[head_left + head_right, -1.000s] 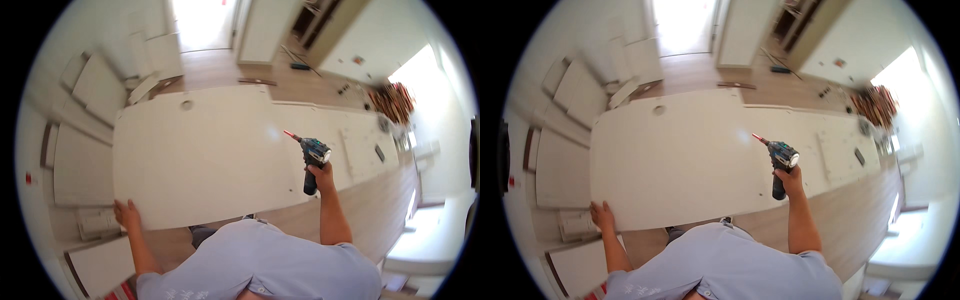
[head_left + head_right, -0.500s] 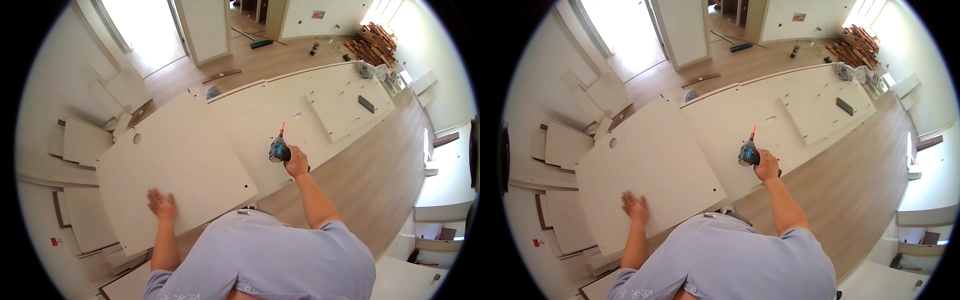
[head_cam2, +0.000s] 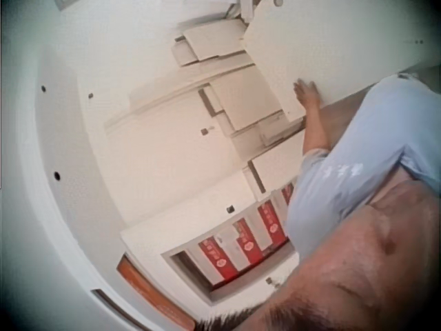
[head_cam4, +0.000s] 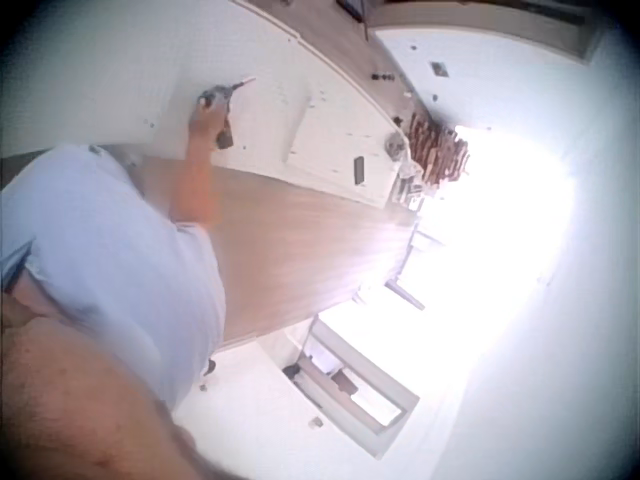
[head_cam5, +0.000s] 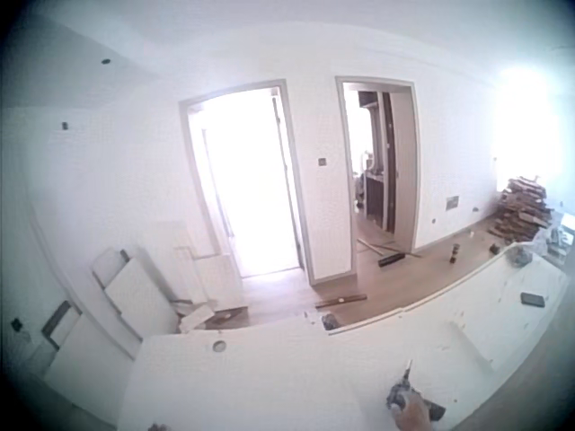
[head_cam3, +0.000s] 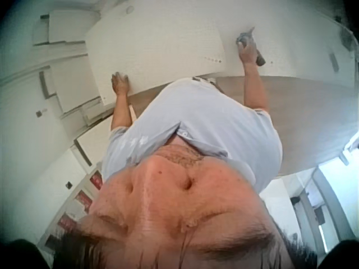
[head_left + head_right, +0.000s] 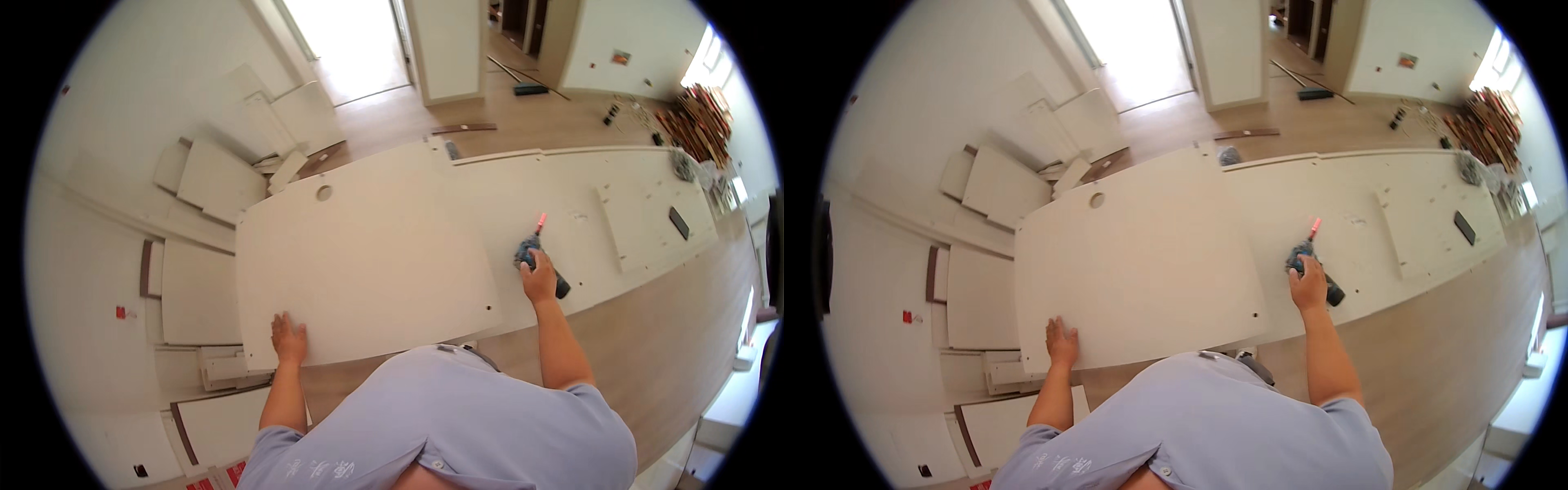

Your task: The person assembles cabinet components by drilling screws into white boards and then leans the finished panels against a wall.

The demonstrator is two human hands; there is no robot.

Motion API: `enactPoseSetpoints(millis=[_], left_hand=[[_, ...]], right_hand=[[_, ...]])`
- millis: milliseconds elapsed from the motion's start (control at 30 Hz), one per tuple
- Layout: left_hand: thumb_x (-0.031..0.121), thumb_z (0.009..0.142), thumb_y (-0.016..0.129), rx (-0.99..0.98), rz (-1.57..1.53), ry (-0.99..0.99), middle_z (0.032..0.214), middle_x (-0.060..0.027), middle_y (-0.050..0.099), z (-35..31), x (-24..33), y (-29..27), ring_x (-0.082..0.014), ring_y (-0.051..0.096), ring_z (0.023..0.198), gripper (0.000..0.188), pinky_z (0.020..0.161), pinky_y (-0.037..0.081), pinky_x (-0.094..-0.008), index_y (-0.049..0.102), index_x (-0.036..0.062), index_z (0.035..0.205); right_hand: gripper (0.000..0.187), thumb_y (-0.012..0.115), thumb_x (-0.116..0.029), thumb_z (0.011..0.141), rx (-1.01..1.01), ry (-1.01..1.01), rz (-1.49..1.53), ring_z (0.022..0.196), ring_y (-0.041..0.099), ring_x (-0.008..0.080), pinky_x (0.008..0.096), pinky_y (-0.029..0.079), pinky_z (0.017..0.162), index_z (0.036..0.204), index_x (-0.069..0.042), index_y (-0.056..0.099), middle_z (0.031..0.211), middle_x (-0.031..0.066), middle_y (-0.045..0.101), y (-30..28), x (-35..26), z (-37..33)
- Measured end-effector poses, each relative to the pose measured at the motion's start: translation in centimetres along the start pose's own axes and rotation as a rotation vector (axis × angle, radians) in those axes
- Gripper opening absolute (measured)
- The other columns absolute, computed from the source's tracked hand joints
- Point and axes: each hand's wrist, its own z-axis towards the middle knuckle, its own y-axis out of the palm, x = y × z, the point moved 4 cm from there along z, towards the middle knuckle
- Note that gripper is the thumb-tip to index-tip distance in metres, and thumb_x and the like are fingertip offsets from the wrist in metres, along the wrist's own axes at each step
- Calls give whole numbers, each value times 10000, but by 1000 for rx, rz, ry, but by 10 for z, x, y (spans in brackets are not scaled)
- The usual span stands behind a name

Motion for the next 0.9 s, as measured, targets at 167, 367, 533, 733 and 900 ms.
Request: enactPoseSetpoints(millis=[167, 367, 533, 733, 900], left_hand=[[526, 992, 579, 56, -86, -378, 1632, -264, 331, 22, -161, -12, -402, 330, 1512, 809, 1218, 300, -508, 348, 31, 1588], [542, 1003, 552, -142, -642, -415, 1417, -371, 541, 85, -229, -9, -481, 540, 1324, 815, 1115, 437, -460, 500, -171, 1395], [589, 1015, 501, -66, -652, -397, 1273, -384, 622, 114, -233, -10, -482, 613, 1206, 805, 1024, 491, -480, 607, -173, 1256], [610, 1027, 467, -3, -575, -397, 1078, -320, 698, 88, -247, -21, -426, 658, 1047, 798, 940, 504, -478, 684, -156, 1094], [587, 1051, 463, 146, -872, -514, 1045, -199, 722, 2, -244, 4, -281, 654, 905, 745, 840, 520, -405, 699, -119, 1085]], right_hand=[[642, 664, -446, 973, -336, 179, 159, 1223, 637, 394, 437, 498, 1021, 1359, 63, 597, 1298, 277, 664, 61, -71, -30], [789, 605, -531, 992, -603, 114, -111, 1333, 553, 406, 416, 425, 1110, 1404, 135, 509, 1391, 325, 586, 70, -112, -1], [836, 515, -634, 991, -419, 616, -51, 1294, 572, 417, 418, 432, 1090, 1334, 125, 582, 1347, 381, 580, 59, -131, -15], [756, 513, -631, 995, -225, 398, -112, 1021, 685, 398, 464, 496, 935, 1054, 92, 727, 1002, 318, 709, 32, -128, -56], [647, 517, -519, 1038, -22, 375, -35, 816, 666, 267, 428, 507, 797, 894, 73, 736, 804, 186, 707, -22, -106, -117]])
